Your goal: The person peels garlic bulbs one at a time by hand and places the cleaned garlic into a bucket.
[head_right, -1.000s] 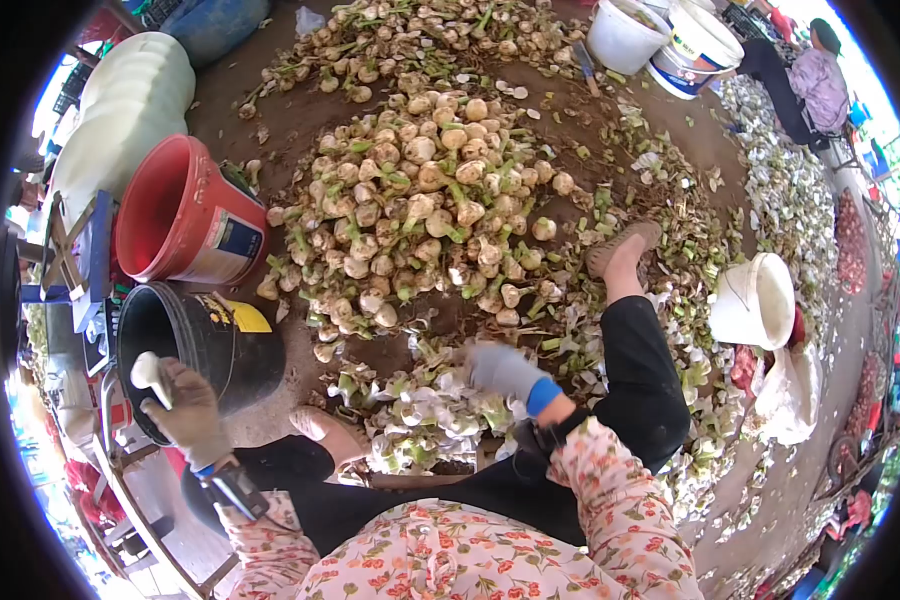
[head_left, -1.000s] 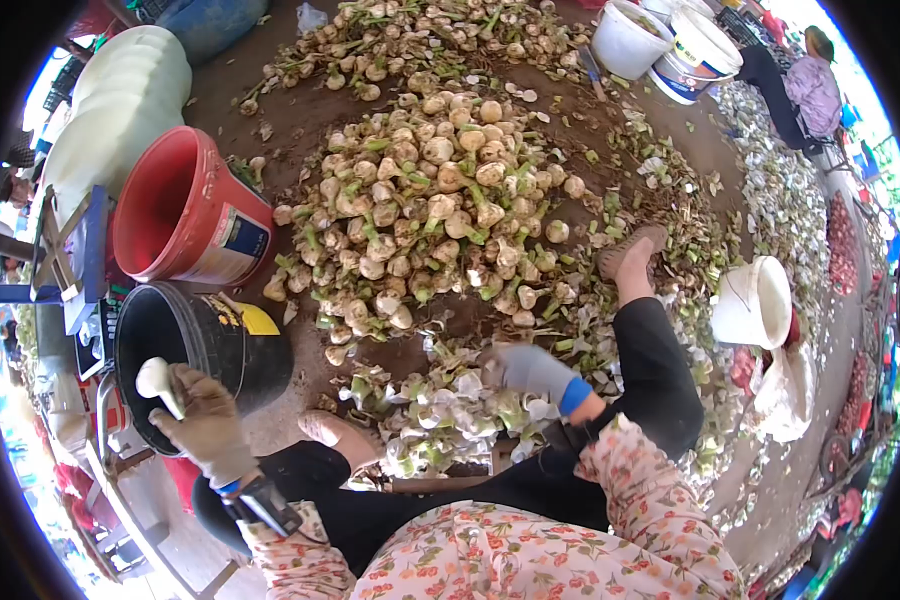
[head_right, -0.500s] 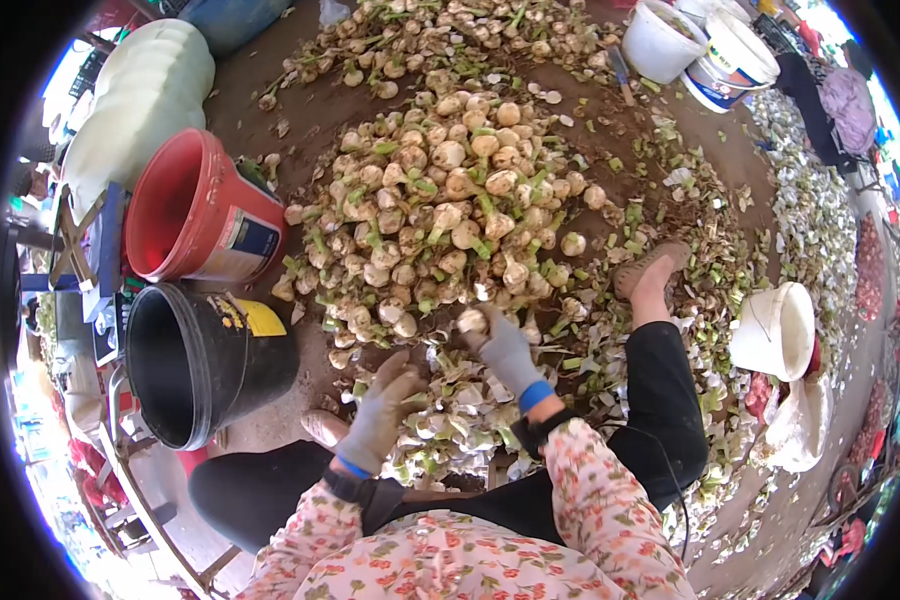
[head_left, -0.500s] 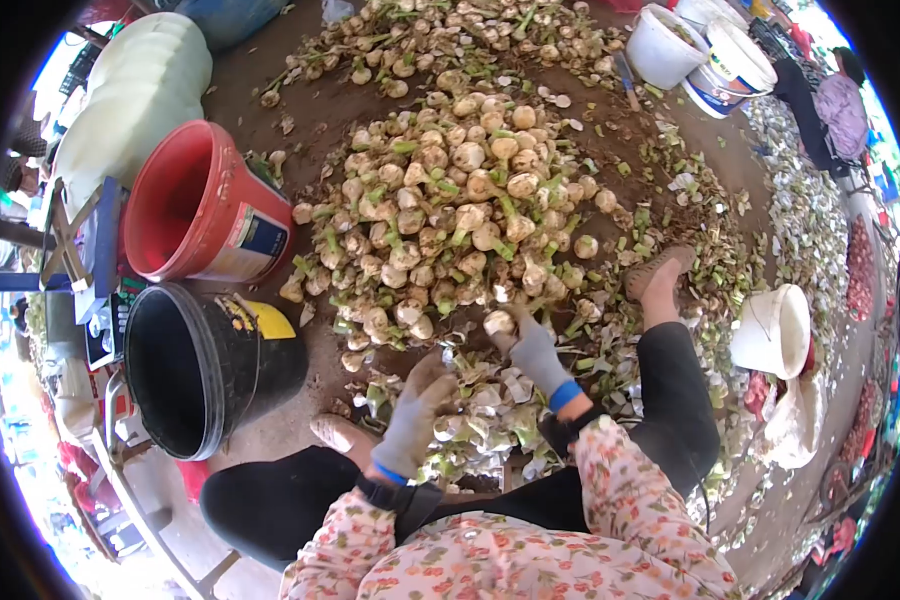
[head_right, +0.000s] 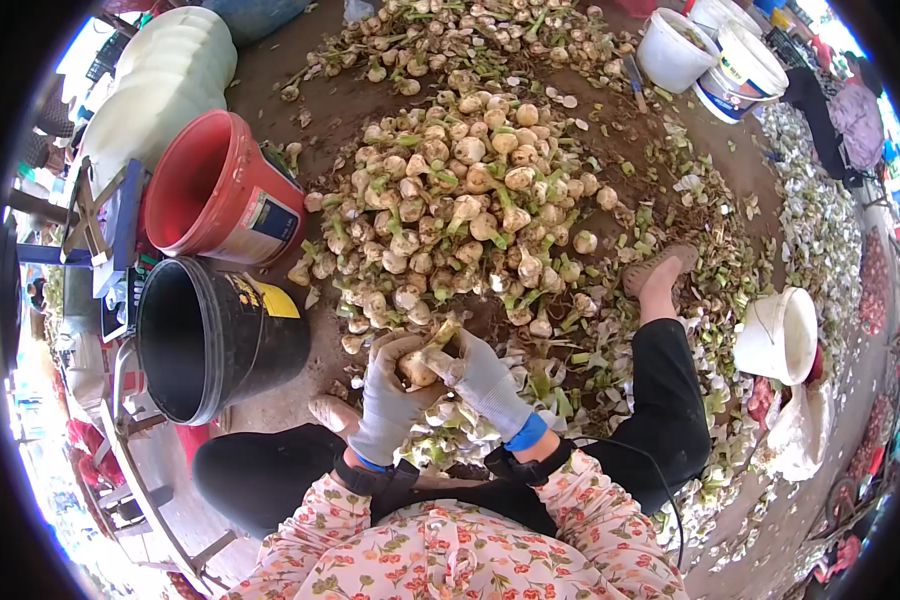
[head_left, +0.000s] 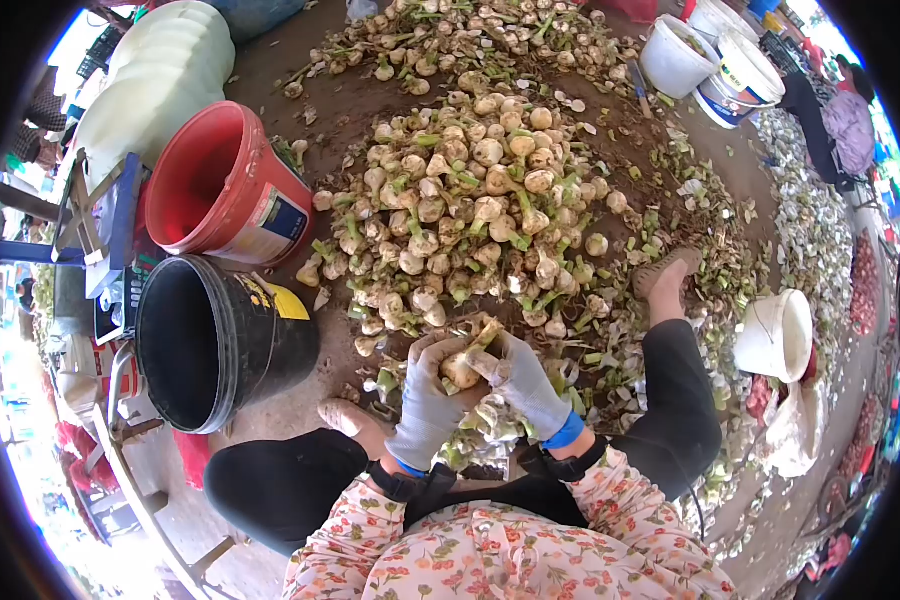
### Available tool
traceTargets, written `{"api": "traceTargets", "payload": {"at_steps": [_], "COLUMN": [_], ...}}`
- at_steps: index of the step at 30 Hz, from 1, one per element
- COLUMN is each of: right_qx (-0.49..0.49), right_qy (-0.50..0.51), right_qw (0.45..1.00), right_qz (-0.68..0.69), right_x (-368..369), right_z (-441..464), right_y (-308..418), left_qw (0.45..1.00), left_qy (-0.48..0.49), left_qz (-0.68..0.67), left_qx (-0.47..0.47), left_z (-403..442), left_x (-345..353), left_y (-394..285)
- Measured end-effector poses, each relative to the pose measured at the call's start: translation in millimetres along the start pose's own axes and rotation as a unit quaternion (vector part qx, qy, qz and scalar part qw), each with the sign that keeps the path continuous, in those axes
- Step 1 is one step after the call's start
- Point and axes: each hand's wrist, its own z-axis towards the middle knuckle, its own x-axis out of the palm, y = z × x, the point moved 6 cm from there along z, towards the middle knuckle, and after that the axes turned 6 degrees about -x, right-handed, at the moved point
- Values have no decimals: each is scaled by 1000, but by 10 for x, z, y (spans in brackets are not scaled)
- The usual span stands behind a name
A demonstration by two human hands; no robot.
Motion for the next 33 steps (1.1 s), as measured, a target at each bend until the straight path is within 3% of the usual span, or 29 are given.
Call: {"api": "traceTargets", "payload": {"at_steps": [3, 7, 9, 13, 16, 19, 20, 22, 24, 26, 27, 31, 32, 33], "right_qx": [-15, -35, -3, 31, -48, -29, -27, -22, -49, -55, -47, 5, 18, 17], "right_qy": [8, 10, 14, 50, 46, 27, 3, -47, -66, -74, -72, 2, -11, -7], "right_qw": [1000, 999, 998, 994, 998, 998, 995, 984, 987, 991, 994, 998, 992, 993], "right_qz": [-3, 3, 62, 92, -6, 53, 93, 171, 137, 96, 73, 67, 124, 118], "right_x": [18, -8, -19, -33, -44, -32, -18, 30, -4, -25, -33, -68, -84, -75], "right_z": [-42, -104, -109, -154, -166, -197, -204, -216, -201, -183, -187, -195, -247, -248], "right_y": [-28, 36, -88, 30, 61, -26, -35, -22, 2, 41, 79, -12, 38, 62], "left_qw": [999, 979, 931, 859, 778, 711, 734, 728, 708, 875, 932, 902, 889, 885], "left_qy": [31, 66, 87, 144, 156, 173, 172, 226, 253, 118, 45, 20, 47, 60], "left_qz": [-29, -141, -261, -379, -506, -567, -544, -516, -532, -377, -287, -315, -294, -308], "left_qx": [-12, -132, -239, -312, -337, -379, -368, -390, -390, -279, -215, -293, -347, -345], "left_z": [-40, -115, -156, -177, -245, -273, -245, -303, -303, -185, -138, -140, -136, -126], "left_x": [-17, 39, 99, 68, 102, 182, 181, 208, 179, 161, 101, -47, -118, -124], "left_y": [29, 219, 323, 220, 276, 301, 293, 401, 389, 447, 389, 340, 304, 306]}}
